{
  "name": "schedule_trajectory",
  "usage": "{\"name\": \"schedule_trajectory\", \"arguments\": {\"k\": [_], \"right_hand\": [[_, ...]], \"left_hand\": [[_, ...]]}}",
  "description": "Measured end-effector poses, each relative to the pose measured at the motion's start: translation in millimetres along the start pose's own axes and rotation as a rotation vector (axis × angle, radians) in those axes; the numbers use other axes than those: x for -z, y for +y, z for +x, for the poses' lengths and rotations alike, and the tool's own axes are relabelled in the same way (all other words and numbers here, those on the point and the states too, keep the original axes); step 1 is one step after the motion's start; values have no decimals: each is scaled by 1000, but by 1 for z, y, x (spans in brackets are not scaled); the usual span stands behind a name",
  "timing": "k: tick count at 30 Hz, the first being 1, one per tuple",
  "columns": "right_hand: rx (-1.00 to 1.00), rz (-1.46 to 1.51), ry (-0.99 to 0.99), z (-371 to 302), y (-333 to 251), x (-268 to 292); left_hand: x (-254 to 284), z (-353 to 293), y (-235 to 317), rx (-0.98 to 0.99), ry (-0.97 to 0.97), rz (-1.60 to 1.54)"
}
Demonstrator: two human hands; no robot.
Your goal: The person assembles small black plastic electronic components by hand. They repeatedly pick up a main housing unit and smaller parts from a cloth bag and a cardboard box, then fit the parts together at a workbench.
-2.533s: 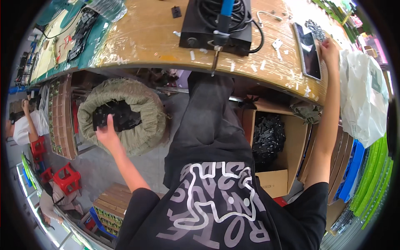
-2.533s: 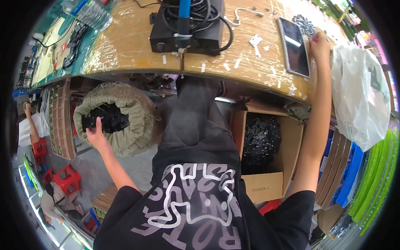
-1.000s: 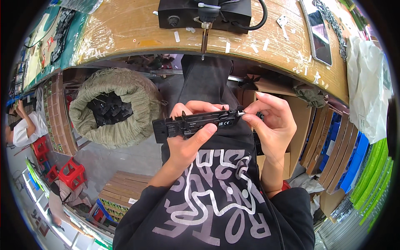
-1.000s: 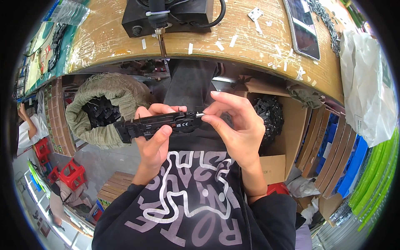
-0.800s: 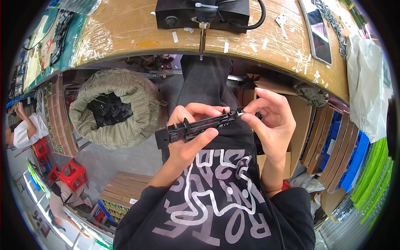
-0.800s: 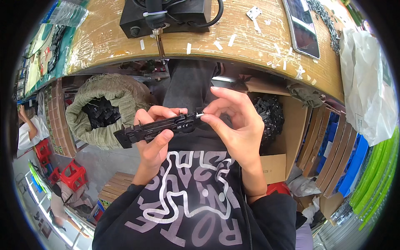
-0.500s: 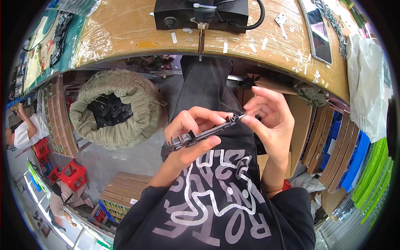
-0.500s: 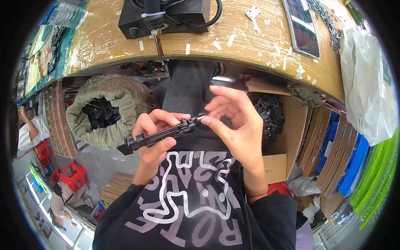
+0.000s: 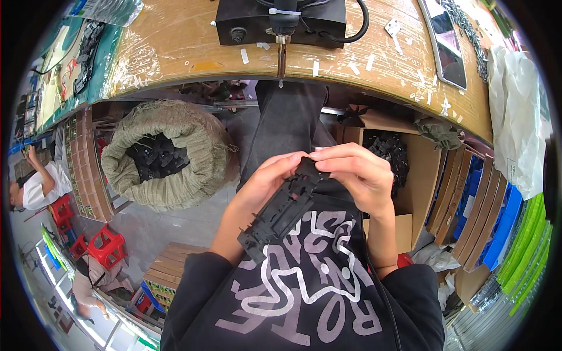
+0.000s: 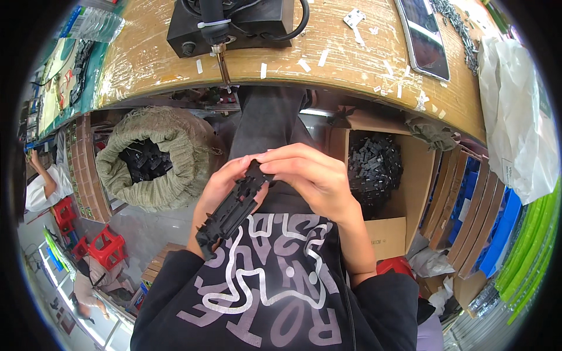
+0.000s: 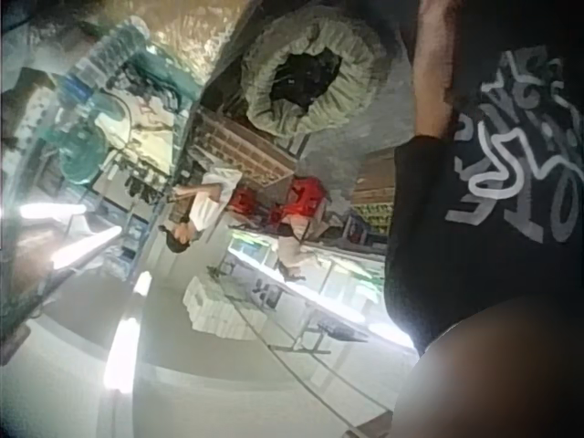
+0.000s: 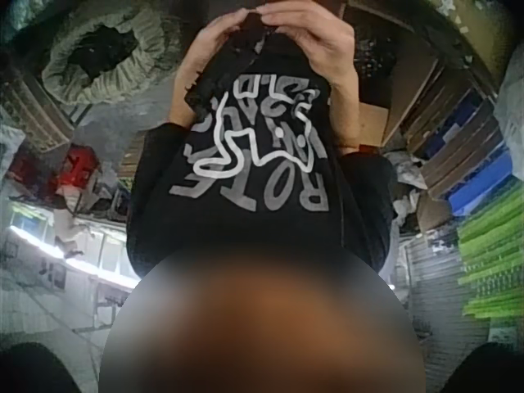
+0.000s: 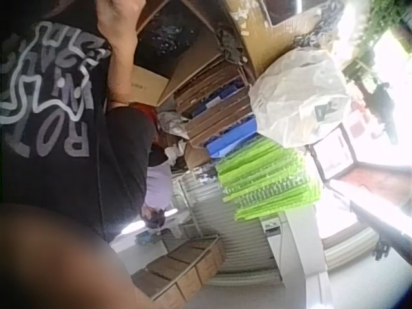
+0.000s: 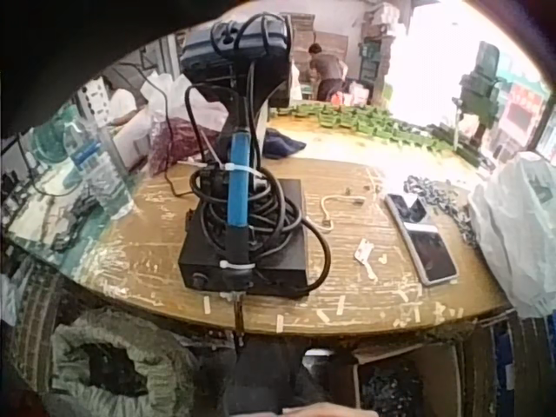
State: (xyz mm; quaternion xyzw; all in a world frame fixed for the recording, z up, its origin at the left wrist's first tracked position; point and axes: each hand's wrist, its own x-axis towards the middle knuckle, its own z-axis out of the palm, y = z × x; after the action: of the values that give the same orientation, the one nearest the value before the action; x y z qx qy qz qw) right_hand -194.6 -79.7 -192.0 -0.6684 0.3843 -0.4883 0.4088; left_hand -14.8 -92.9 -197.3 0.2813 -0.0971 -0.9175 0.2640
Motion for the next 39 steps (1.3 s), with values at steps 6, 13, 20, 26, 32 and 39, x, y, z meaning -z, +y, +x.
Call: {"name": "schedule_trajectory", "arguments": {"k": [6,13,20,26,32,39], "right_hand": [[-36,7,-28,5,1,-5],[-87,-65,16,8,7,-15],[-407,340,255,6,10,-29],[-775,790,15,3,-1,-28],[-797,819,47,6,-5,-29],[-765,837,65,7,-5,-29]], "left_hand": [[11,-3,0,-88,-106,146],[16,0,18,-151,40,428],[3,5,27,-522,398,592],[-3,21,33,-728,532,623],[-7,26,36,-736,540,642],[-9,28,37,-753,559,638]]}}
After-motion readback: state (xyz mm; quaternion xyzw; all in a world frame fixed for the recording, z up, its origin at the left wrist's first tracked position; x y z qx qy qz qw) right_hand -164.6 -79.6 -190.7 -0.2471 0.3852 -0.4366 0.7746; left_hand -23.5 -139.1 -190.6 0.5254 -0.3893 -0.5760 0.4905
